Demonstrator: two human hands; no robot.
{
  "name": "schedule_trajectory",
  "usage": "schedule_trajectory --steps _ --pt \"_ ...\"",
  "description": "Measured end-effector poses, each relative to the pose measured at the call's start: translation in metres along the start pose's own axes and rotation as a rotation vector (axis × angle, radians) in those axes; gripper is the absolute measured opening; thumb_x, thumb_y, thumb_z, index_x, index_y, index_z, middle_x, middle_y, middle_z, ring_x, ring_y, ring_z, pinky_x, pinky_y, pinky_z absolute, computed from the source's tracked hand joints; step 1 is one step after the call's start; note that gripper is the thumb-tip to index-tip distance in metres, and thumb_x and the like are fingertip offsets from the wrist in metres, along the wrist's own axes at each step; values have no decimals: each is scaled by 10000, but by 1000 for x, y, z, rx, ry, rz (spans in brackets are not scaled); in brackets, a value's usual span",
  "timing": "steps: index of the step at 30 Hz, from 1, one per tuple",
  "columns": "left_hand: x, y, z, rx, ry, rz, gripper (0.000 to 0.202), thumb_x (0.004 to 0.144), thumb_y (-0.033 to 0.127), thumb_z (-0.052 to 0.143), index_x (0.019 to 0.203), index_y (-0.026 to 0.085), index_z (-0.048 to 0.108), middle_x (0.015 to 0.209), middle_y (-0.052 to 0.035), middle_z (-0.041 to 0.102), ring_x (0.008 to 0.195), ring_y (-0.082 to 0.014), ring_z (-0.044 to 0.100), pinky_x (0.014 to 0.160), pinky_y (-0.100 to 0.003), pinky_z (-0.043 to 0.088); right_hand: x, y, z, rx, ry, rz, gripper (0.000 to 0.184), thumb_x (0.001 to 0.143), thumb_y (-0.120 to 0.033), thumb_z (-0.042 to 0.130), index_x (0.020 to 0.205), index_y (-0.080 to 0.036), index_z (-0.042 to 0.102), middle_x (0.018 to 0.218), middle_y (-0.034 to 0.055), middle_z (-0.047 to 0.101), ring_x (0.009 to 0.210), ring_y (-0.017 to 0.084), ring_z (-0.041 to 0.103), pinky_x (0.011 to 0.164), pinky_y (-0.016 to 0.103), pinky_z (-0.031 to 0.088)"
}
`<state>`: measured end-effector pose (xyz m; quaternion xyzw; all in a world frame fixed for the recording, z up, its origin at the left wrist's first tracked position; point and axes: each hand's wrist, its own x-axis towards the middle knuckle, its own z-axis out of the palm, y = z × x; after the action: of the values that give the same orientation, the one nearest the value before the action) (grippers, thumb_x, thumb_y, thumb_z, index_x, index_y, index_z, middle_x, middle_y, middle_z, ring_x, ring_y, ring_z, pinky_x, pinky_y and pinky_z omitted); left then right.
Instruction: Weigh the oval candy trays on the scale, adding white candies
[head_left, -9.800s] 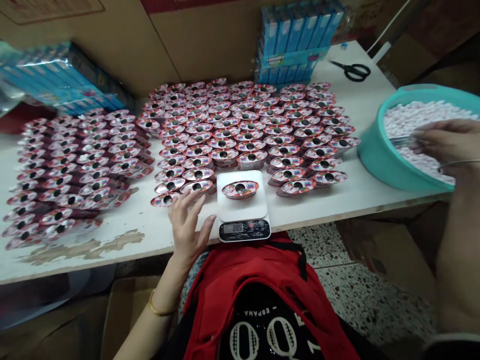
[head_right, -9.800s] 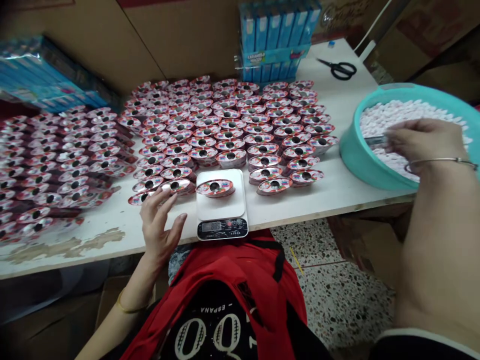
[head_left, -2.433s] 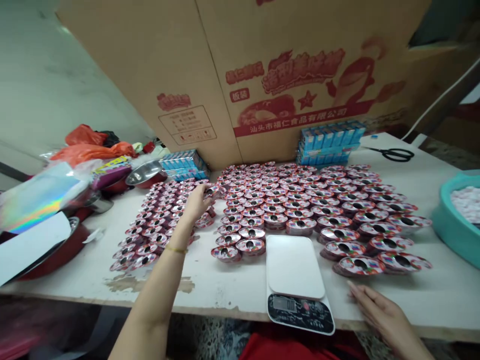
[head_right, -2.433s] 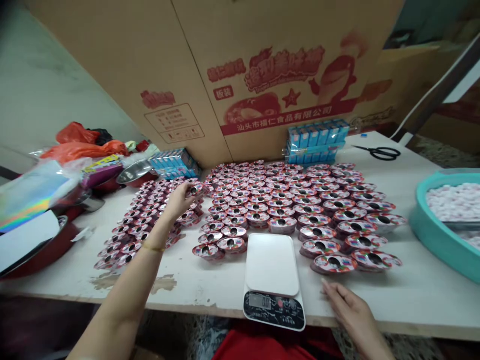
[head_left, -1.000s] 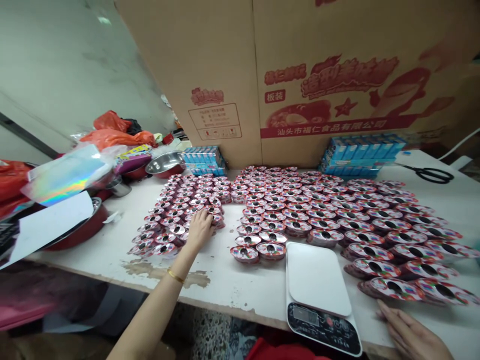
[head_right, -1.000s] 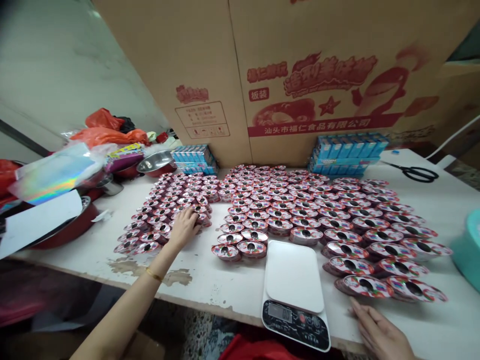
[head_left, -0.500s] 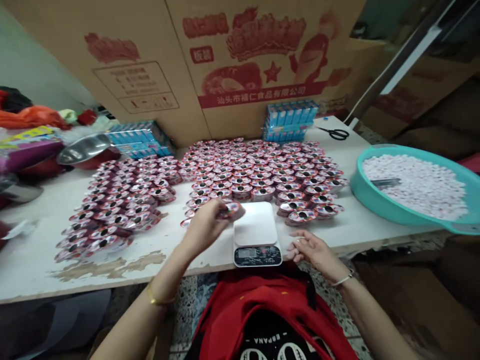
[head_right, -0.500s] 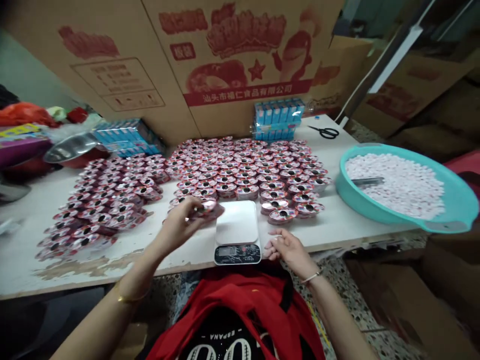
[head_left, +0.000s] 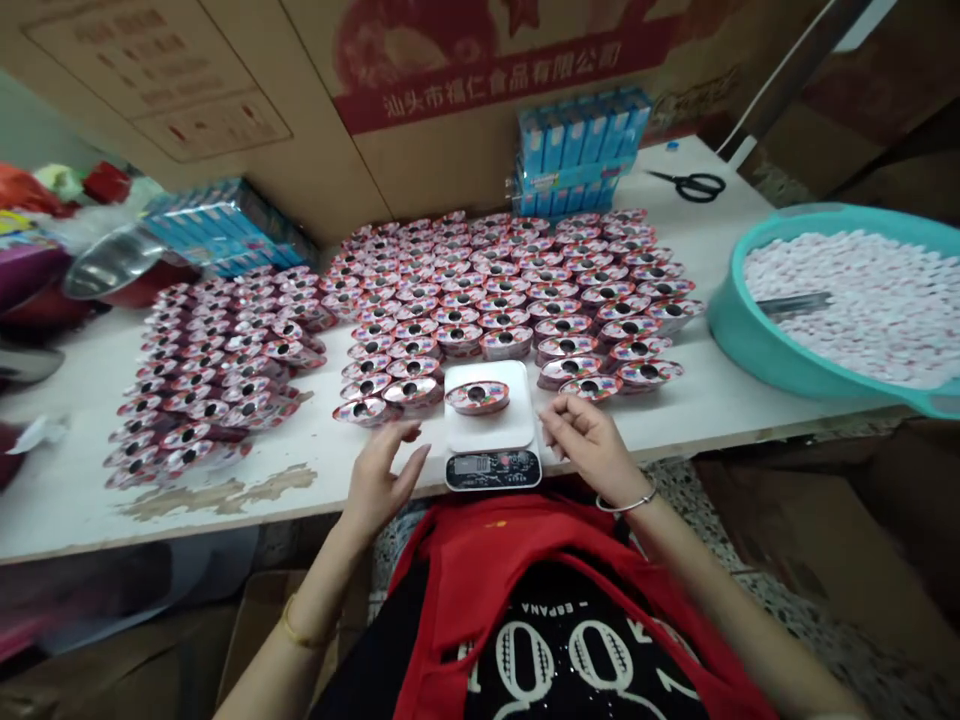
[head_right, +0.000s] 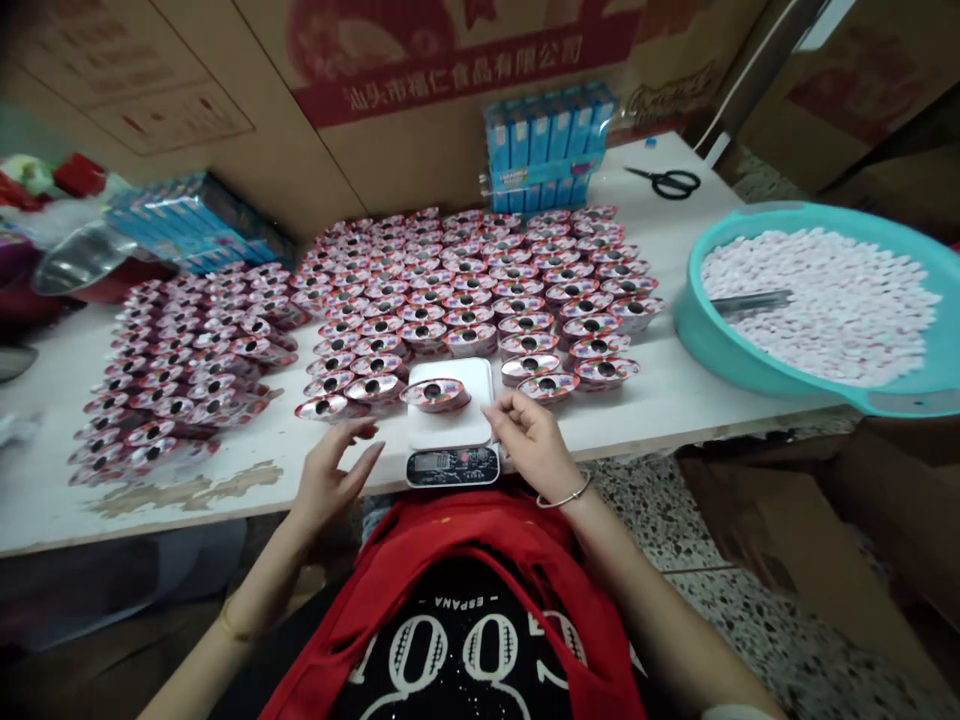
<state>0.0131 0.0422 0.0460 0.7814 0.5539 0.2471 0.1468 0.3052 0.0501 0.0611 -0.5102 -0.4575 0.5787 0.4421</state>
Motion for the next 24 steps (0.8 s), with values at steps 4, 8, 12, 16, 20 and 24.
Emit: schedule_trajectory --steps 4,8,12,16,20,24 --pt "-54 -8 22 -48 -49 -130 267 905 350 498 1121 201 550 909 -42 640 845 -162 617 782 -308 487 -14 14 -5 46 46 71 354 815 -522 630 775 -186 527 584 -40 534 443 61 425 418 178 323" --pt "-66 -8 41 28 -48 -82 304 893 382 524 1138 205 552 999 -75 646 945 -203 603 845 -360 440 -30 21 -5 -9 148 70 348 813 -517 635 788 -184 539 582 -43 518 453 65 429 427 183 313" --pt "-61 -11 39 80 -77 -25 439 849 461 572 1211 217 529 1070 -93 631 1000 -233 578 887 -394 393 -33 18 6 -69 227 38 348 826 -529 610 785 -190 543 571 -47 478 463 74 389 433 199 285" --pt "-55 -15 38 88 -80 22 571 791 541 622 1239 205 511 1068 -99 631 998 -242 569 882 -394 378 -17 4 24 -199 234 -156 301 858 -484 586 794 -190 575 641 -20 494 567 105 429 527 225 354" --pt "-47 -16 47 86 -70 60 555 797 542 618 1224 200 521 1055 -104 641 972 -238 575 862 -385 375 12 -12 43 -453 242 -431 273 908 -406 540 745 -192 588 738 19 538 677 141 482 639 270 398" --pt "-40 -20 53 87 -67 77 553 796 545 620 1223 207 525 1062 -105 646 976 -242 580 866 -388 368 43 -16 58 -635 173 -551 238 918 -355 533 779 -190 635 772 40 548 766 173 529 717 303 425"
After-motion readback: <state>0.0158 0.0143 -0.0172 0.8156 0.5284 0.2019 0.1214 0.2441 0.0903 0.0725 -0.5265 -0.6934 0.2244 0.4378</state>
